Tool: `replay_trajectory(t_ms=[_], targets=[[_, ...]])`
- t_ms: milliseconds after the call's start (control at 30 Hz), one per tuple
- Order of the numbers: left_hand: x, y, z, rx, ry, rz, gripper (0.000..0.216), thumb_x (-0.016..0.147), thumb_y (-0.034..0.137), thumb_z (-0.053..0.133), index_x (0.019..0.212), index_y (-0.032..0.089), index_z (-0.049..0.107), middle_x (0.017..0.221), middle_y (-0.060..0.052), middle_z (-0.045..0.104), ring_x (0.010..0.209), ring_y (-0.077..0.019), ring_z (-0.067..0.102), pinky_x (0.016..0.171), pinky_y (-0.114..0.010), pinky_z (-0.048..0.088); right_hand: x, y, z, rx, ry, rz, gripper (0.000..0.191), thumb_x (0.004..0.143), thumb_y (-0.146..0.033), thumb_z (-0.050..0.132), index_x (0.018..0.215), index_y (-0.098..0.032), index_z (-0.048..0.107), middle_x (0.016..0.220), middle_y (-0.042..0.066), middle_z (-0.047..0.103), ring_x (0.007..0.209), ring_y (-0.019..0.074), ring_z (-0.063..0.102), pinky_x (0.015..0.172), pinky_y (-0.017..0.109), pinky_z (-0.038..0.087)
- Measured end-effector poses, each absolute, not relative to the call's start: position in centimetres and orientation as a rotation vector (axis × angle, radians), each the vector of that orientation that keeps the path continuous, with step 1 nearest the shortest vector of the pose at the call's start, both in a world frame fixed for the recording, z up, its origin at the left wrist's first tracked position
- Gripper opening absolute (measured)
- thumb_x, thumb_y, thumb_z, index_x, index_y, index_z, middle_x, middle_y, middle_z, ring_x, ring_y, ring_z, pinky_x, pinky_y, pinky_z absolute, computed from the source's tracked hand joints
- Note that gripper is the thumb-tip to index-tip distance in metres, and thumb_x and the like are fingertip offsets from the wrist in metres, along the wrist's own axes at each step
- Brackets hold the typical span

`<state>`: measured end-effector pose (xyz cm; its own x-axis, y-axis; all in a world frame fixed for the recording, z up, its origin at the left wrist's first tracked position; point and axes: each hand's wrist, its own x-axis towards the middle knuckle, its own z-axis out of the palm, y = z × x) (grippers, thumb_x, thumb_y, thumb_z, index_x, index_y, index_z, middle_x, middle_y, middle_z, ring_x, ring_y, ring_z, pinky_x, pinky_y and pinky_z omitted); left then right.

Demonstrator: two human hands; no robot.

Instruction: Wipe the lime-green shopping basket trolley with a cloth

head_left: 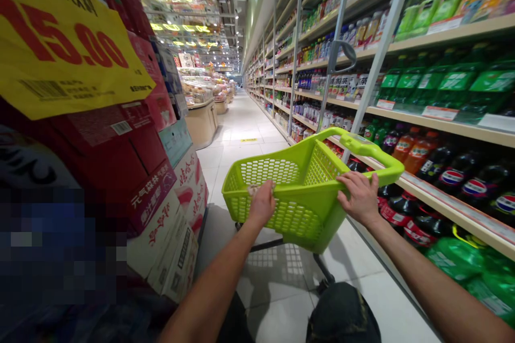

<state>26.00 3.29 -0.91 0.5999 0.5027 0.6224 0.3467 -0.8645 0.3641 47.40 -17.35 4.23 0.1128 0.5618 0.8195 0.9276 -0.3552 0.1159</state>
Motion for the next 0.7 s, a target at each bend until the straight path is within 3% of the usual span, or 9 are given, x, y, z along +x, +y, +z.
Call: replay_trajectory(t_ms=[167, 300, 433, 700], targets=[[24.9, 4.5, 0.0, 2.658, 0.877, 0.959, 0.034, 0.083, 0.023, 0.043, 0.116, 0.019, 0.052, 0.128, -0.010, 0.049, 0.120, -0.0239, 0.042, 0.101, -0.048, 0.032, 47.6, -17.5, 4.4, -1.989, -1.444, -1.129, 0.029, 0.075, -0.029, 0.048, 0.101, -0.019, 0.058, 0.104, 0.007, 0.061, 0.106, 0.0259, 0.048, 0.104, 0.051, 0.008], [22.6, 7.0, -0.1, 2.562, 0.889, 0.913, 0.037, 0.084, 0.015, 0.036, 0.119, 0.017, 0.048, 0.119, -0.008, 0.057, 0.108, -0.0182, 0.052, 0.097, -0.038, 0.039, 47.1, -17.4, 4.5, -1.988, -1.441, -1.123, 0.029, 0.075, -0.027, 0.048, 0.101, -0.019, 0.059, 0.103, 0.007, 0.061, 0.107, 0.0256, 0.048, 0.105, 0.051, 0.008], [21.2, 8.2, -0.8, 2.362, 1.222, 1.142, 0.039, 0.082, 0.013, 0.036, 0.119, 0.013, 0.050, 0.118, -0.012, 0.056, 0.110, -0.0213, 0.050, 0.095, -0.037, 0.041, 46.6, -17.2, 4.5, -1.983, -1.413, -1.126, 0.027, 0.076, -0.028, 0.048, 0.099, -0.019, 0.059, 0.102, 0.007, 0.062, 0.107, 0.0255, 0.049, 0.105, 0.050, 0.008], [24.5, 4.8, -1.3, 2.537, 0.717, 1.111, 0.044, 0.078, 0.008, 0.041, 0.117, 0.025, 0.053, 0.124, -0.002, 0.054, 0.115, -0.0160, 0.047, 0.099, -0.033, 0.039, 46.9, -17.8, 4.5, -2.007, -1.462, -1.140, 0.030, 0.076, -0.027, 0.048, 0.103, -0.019, 0.059, 0.105, 0.007, 0.061, 0.107, 0.0254, 0.049, 0.105, 0.051, 0.009]])
